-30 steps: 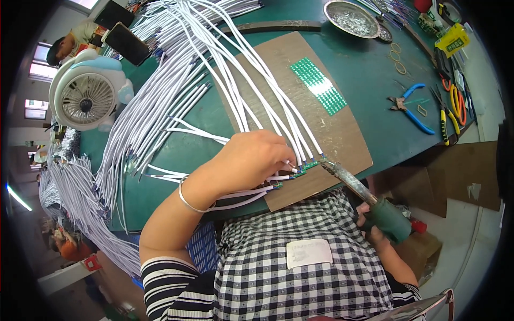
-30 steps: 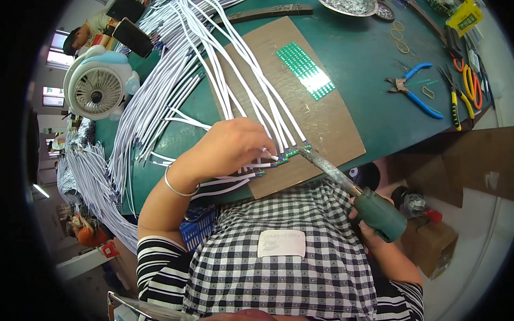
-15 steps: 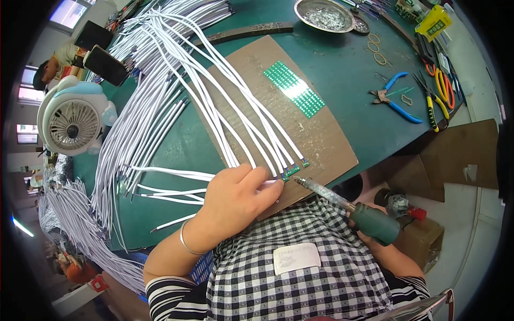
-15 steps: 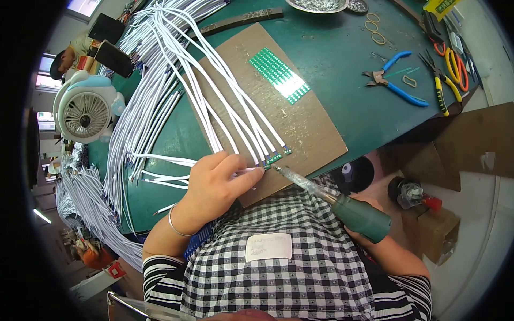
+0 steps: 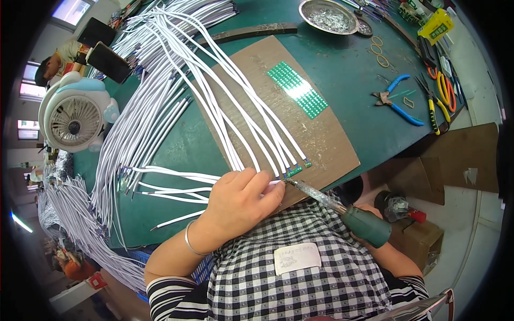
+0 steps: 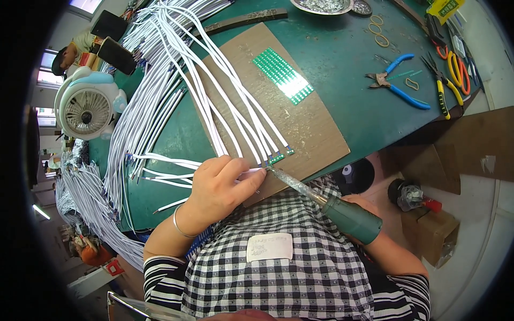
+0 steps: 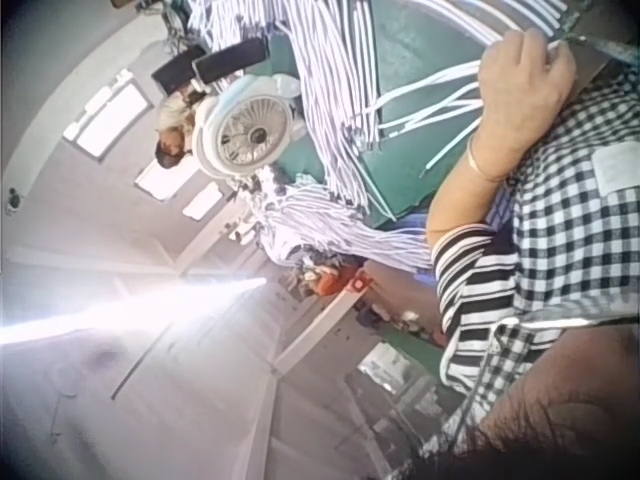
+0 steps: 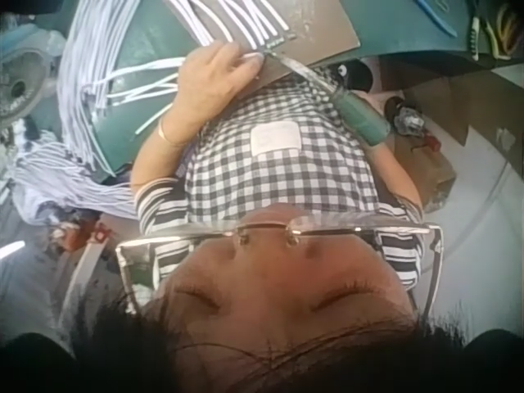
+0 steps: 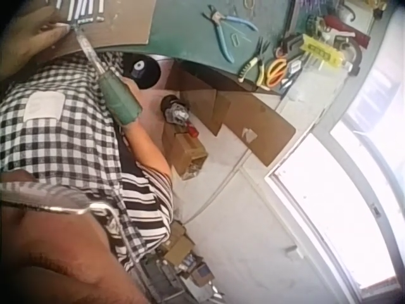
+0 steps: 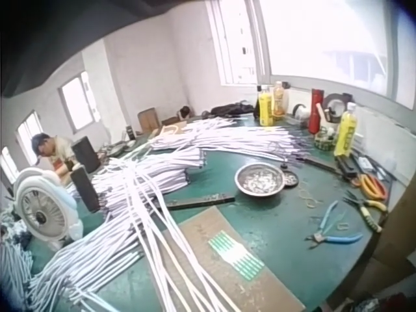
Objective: The person solders multiple white insulated wires onto a green printed circuit board using a soldering iron.
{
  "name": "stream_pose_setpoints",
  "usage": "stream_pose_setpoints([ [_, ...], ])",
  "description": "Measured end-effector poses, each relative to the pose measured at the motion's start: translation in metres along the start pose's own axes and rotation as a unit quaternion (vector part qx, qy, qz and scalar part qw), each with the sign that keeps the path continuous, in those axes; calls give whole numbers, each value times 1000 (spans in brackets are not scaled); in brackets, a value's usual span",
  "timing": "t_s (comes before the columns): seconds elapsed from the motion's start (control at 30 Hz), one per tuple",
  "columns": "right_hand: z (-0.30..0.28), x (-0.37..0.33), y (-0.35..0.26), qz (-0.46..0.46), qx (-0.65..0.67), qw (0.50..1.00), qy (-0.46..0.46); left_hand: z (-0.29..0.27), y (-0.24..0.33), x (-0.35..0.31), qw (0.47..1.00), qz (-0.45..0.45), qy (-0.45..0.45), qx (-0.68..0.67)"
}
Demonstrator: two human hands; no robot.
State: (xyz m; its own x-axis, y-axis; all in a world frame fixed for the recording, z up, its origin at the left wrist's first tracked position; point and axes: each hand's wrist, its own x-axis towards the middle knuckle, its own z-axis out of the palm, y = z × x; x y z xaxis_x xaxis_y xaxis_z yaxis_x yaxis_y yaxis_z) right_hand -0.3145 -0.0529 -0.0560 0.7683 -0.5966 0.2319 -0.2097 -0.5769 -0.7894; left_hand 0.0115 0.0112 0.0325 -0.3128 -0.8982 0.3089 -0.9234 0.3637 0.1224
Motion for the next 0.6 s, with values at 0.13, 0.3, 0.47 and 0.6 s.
stream_pose_setpoints([
  [0.13,6,-5,5,1,-9,1000,14,0,1,-2,1000,-5,-17,9],
  [0.3,12,-15,12,42,40,998,19,2,0,-2,1000,0,-1,9],
  [0.47,5,2,0,-12,27,999,33,4,-4,-4,999,-3,24,-24],
  [0.6,-4,7,-9,-16,56,997,45,0,-11,-10,991,-43,83,-95],
])
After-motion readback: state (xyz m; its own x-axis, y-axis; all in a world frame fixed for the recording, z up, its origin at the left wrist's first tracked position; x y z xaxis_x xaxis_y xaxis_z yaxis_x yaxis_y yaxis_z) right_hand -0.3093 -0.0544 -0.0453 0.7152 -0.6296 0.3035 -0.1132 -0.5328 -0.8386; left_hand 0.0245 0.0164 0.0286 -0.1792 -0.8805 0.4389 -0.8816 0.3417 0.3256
